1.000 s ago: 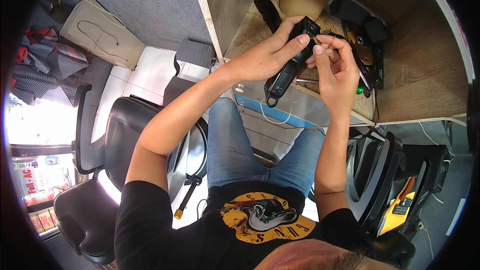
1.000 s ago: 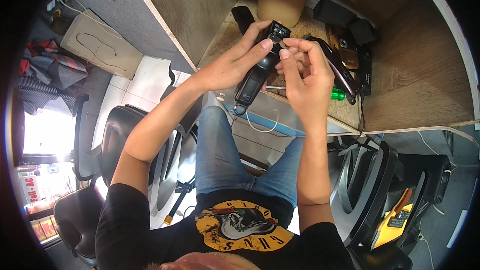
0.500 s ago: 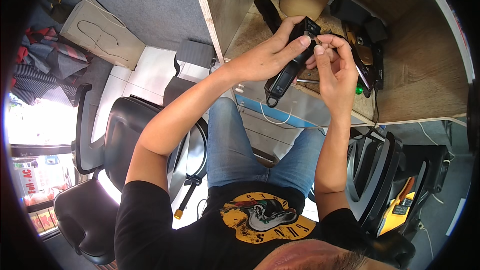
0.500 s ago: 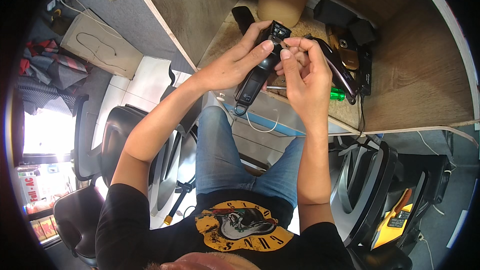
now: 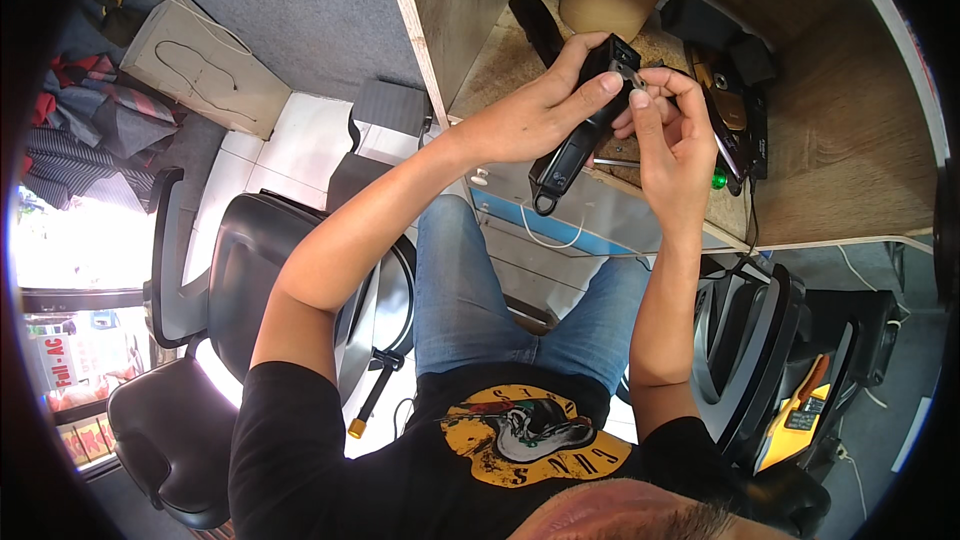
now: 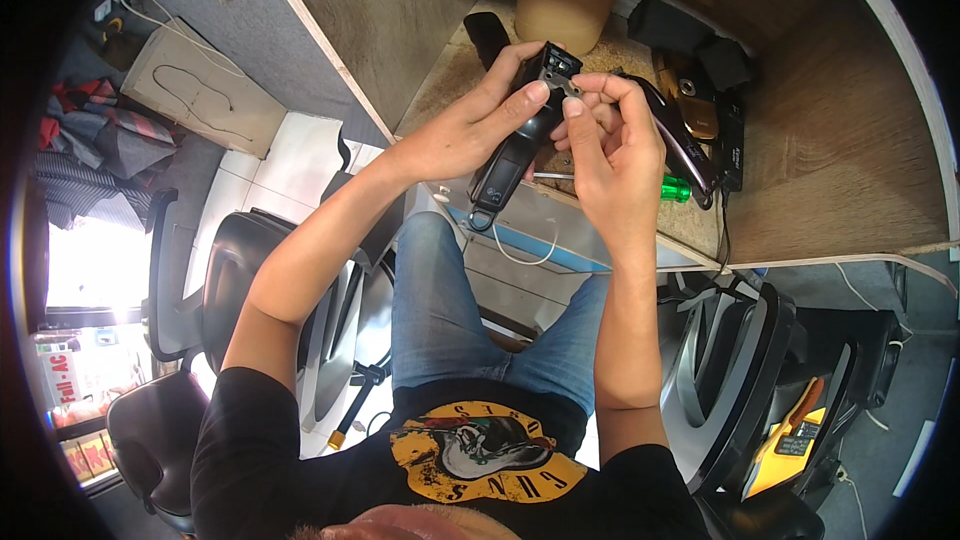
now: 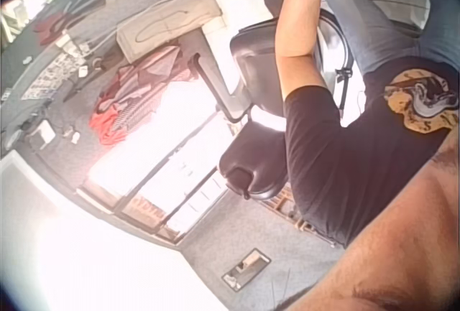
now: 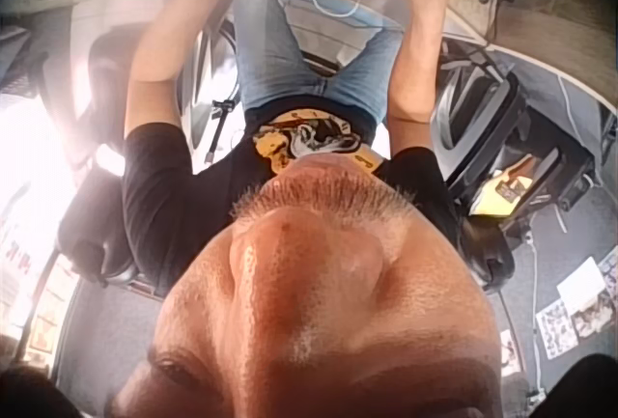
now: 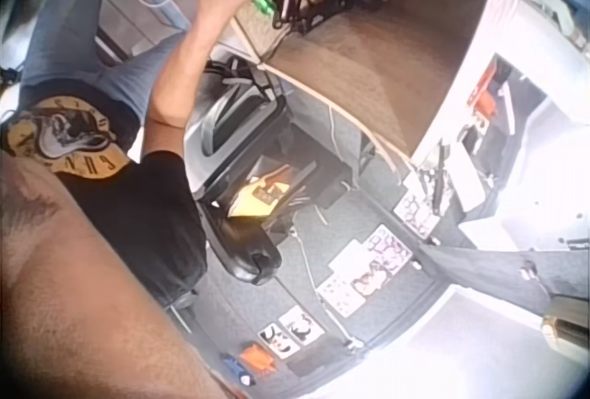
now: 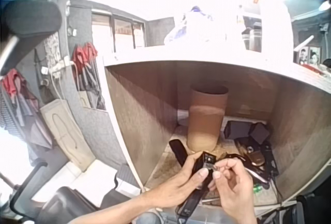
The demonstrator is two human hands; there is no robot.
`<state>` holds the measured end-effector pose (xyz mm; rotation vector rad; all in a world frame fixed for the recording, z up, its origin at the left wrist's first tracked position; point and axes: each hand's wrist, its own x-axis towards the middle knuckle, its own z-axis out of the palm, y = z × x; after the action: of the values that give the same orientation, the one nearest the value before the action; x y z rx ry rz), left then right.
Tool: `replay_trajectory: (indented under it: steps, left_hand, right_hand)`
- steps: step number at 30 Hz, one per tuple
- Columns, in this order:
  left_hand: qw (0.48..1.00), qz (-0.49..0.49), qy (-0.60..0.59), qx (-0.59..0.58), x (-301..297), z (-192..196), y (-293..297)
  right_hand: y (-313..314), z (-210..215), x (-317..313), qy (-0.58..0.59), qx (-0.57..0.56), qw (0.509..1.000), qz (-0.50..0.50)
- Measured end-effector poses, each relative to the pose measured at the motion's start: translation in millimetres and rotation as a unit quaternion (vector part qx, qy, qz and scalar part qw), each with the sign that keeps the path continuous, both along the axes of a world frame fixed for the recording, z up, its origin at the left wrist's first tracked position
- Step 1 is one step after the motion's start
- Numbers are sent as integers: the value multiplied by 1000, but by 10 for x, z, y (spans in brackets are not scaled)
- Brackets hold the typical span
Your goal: The person disassembles and repairs a pair of hair clippers at a workbench. They use a screwdriver to remove screws from the casing, detach internal components, and then reassemble the clipper head by fitting the blades and springs back into place by hand.
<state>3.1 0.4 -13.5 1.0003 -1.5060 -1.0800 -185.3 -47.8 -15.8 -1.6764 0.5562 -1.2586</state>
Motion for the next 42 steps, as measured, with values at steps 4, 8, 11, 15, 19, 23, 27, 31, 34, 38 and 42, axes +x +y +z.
replay_trajectory:
  steps: [4, 8, 11, 15, 19, 23, 27, 31, 34, 38, 42]
  left_hand:
    - [1000, 2, 0, -10, 0, -34, -25]
    - [1000, 4, -13, -12, 11, -58, -44]
    - [1000, 6, -15, -12, 10, -62, -42]
    - [1000, 5, -14, -12, 6, -48, -34]
    - [1000, 8, -19, -12, 13, -56, -36]
    - [1000, 6, -14, -12, 12, -67, -42]
    - [1000, -2, -9, -6, 9, -28, -17]
    - [999, -13, 14, 34, -8, 55, 22]
    - [1000, -3, -11, 1, 7, -8, -15]
    - [1000, 0, -19, -18, 9, -57, -34]
    - [1000, 4, -29, 0, 8, -36, -13]
  right_hand:
    - [-8, 5, 5, 4, -2, 1000, -10]
    - [-11, 19, -6, 8, 4, 1000, -18]
    - [-12, 18, -5, 9, 3, 1000, -18]
    - [-16, 13, -1, 4, 3, 1000, -16]
    - [-4, 20, -5, 21, -4, 1000, -21]
    - [-8, 16, -1, 15, -4, 1000, -21]
    - [-5, 22, 3, 13, -1, 1000, -22]
    - [-11, 21, -7, 17, 5, 1000, -24]
    - [-7, 31, -4, 16, 2, 1000, -22]
    - [4, 55, 4, 29, -11, 999, -25]
    - [21, 76, 0, 30, 13, 999, -25]
